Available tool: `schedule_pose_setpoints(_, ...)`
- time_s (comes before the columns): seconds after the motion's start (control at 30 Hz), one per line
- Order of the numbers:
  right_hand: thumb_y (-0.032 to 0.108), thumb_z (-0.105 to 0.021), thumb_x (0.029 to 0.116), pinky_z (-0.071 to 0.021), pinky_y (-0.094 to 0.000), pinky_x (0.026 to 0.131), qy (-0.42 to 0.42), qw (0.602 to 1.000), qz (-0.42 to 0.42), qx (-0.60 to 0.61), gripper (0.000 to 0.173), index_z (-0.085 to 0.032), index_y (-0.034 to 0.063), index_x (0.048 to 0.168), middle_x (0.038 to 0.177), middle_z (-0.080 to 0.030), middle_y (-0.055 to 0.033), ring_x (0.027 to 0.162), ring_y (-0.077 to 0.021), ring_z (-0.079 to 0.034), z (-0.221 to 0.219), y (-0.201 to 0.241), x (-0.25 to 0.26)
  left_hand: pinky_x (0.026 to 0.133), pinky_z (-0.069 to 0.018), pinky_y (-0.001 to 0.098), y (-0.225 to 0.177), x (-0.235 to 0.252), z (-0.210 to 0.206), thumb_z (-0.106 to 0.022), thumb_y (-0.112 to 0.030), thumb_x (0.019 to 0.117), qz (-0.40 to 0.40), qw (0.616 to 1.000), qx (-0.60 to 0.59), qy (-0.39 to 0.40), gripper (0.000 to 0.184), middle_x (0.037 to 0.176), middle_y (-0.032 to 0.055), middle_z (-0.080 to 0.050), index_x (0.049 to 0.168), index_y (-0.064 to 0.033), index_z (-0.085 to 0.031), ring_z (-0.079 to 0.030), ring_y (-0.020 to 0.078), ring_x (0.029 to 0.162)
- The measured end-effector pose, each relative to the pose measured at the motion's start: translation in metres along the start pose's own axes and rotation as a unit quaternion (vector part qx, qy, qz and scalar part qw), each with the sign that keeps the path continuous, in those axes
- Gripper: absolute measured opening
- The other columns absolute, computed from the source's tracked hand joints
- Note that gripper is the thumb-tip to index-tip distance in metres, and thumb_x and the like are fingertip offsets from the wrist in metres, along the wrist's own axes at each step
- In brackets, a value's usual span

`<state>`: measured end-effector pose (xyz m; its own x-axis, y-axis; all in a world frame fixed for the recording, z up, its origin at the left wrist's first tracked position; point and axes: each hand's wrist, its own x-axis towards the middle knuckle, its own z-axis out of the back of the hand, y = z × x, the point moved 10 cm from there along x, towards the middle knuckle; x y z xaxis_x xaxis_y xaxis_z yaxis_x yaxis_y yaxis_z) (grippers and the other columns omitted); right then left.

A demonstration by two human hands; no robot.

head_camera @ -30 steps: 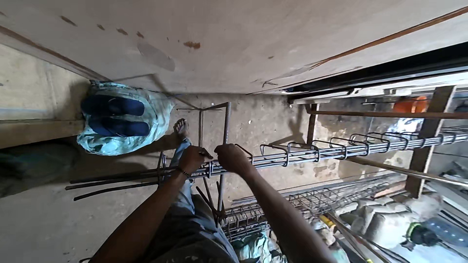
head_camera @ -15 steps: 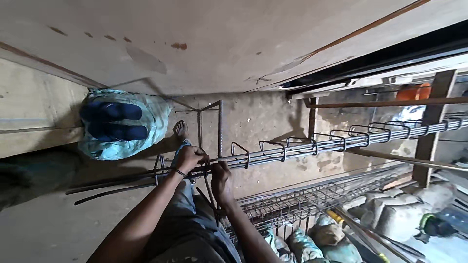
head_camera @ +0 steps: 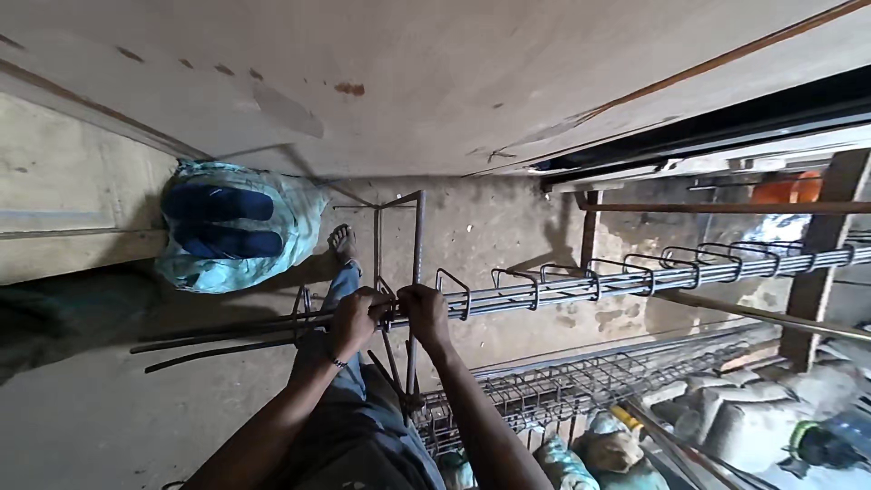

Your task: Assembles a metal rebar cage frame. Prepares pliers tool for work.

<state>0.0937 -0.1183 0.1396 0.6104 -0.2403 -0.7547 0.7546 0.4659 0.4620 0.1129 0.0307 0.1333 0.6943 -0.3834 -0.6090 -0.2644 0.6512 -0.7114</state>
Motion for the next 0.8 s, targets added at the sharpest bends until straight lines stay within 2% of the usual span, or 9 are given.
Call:
schedule_pose_setpoints(0.07, 0.021, -0.066, 0.0978, -0.0594, -0.0363, 0.076, -0.004, 0.999, -0.037, 0.010, 0.021, -0.075, 0.0071, 0.112, 0.085, -0.075, -0.0037, 0.075, -0.0128, -0.071, 0.001, 0.002, -0.001, 0.102, -0.0523, 0.0418, -0.001, -0.003, 0.002, -0.061, -0.015, 0.1009, -0.007, 1.000, -0.023, -0.011, 0.025, 0.116, 0.0113, -0.074, 0.120, -0.0069, -0.074, -0.070, 0.0226, 0.108)
schedule_pose_setpoints(0.13, 0.019, -0.070, 0.0956, -0.0614, -0.0352, 0.072, -0.008, 0.996, -0.064, 0.067, 0.044, -0.060, 0.0028, 0.135, 0.085, -0.075, -0.0074, 0.071, -0.0145, -0.072, 0.001, 0.000, -0.003, 0.096, -0.0555, 0.0377, 0.004, -0.002, 0.005, -0.058, -0.019, 0.1033, 0.013, 0.998, -0.055, -0.009, 0.037, 0.111, 0.0076, -0.075, 0.138, -0.0079, -0.061, -0.072, 0.0171, 0.100)
schedule_pose_setpoints(0.2, 0.010, -0.068, 0.0964, -0.0630, -0.0340, 0.071, -0.011, 0.982, -0.074, 0.171, 0.050, -0.051, -0.0017, 0.142, 0.088, -0.075, -0.0130, 0.071, -0.0164, -0.073, 0.000, -0.006, -0.008, 0.090, -0.0567, 0.0403, 0.010, 0.003, 0.007, -0.058, -0.021, 0.1039, 0.031, 0.997, -0.077, 0.001, 0.045, 0.103, 0.0093, -0.073, 0.146, -0.0080, -0.051, -0.071, 0.0193, 0.092)
schedule_pose_setpoints(0.33, -0.003, -0.063, 0.0970, -0.0638, -0.0352, 0.076, -0.025, 0.944, -0.053, 0.324, 0.046, -0.048, -0.0069, 0.141, 0.104, -0.075, -0.0185, 0.084, -0.0209, -0.076, -0.005, -0.014, -0.023, 0.091, -0.0549, 0.0446, 0.010, 0.019, 0.007, -0.056, -0.023, 0.1045, 0.027, 0.997, -0.055, 0.051, 0.037, 0.105, 0.0129, -0.071, 0.139, -0.0098, -0.059, -0.069, 0.0233, 0.093)
schedule_pose_setpoints(0.47, -0.004, -0.062, 0.0953, -0.0626, -0.0355, 0.084, -0.031, 0.955, 0.026, 0.293, 0.046, -0.048, -0.0102, 0.138, 0.115, -0.072, -0.0198, 0.095, -0.0201, -0.074, -0.018, 0.002, -0.031, 0.097, -0.0525, 0.0482, -0.003, 0.034, 0.005, -0.056, -0.022, 0.1044, -0.021, 0.992, 0.004, 0.121, 0.032, 0.113, 0.0149, -0.072, 0.133, -0.0108, -0.066, -0.069, 0.0265, 0.101)
schedule_pose_setpoints(0.6, 0.006, -0.067, 0.0945, -0.0617, -0.0343, 0.084, -0.063, 0.984, 0.062, 0.152, 0.040, -0.058, -0.0045, 0.132, 0.109, -0.076, -0.0120, 0.092, -0.0156, -0.074, -0.018, 0.008, -0.027, 0.098, -0.0502, 0.0511, -0.012, 0.047, 0.007, -0.063, -0.030, 0.1023, -0.014, 0.981, 0.070, 0.181, 0.026, 0.108, 0.0134, -0.073, 0.115, -0.0110, -0.075, -0.068, 0.0279, 0.104)
schedule_pose_setpoints(0.7, 0.016, -0.073, 0.0923, -0.0608, -0.0359, 0.081, -0.087, 0.991, 0.025, 0.103, 0.028, -0.070, 0.0037, 0.117, 0.098, -0.076, -0.0064, 0.085, -0.0136, -0.073, -0.015, 0.004, -0.025, 0.099, -0.0497, 0.0524, -0.014, 0.054, 0.005, -0.065, -0.025, 0.1000, 0.004, 0.976, 0.092, 0.196, 0.022, 0.110, 0.0134, -0.073, 0.113, -0.0117, -0.076, -0.067, 0.0293, 0.108)
schedule_pose_setpoints(0.73, 0.018, -0.073, 0.0924, -0.0608, -0.0359, 0.081, -0.095, 0.991, 0.013, 0.094, 0.027, -0.071, 0.0046, 0.116, 0.096, -0.077, -0.0057, 0.083, -0.0134, -0.073, -0.015, 0.004, -0.026, 0.100, -0.0494, 0.0529, -0.015, 0.054, 0.004, -0.064, -0.024, 0.1007, 0.004, 0.975, 0.094, 0.202, 0.023, 0.112, 0.0145, -0.073, 0.115, -0.0101, -0.075, -0.067, 0.0304, 0.110)
schedule_pose_setpoints(0.8, 0.019, -0.073, 0.0928, -0.0595, -0.0382, 0.078, -0.125, 0.989, -0.009, 0.077, 0.027, -0.071, 0.0049, 0.115, 0.096, -0.076, -0.0061, 0.081, -0.0151, -0.072, -0.015, 0.004, -0.030, 0.097, -0.0495, 0.0539, -0.015, 0.054, 0.002, -0.061, -0.026, 0.1025, 0.006, 0.972, 0.112, 0.205, 0.025, 0.107, 0.0158, -0.072, 0.109, -0.0064, -0.075, -0.067, 0.0318, 0.106)
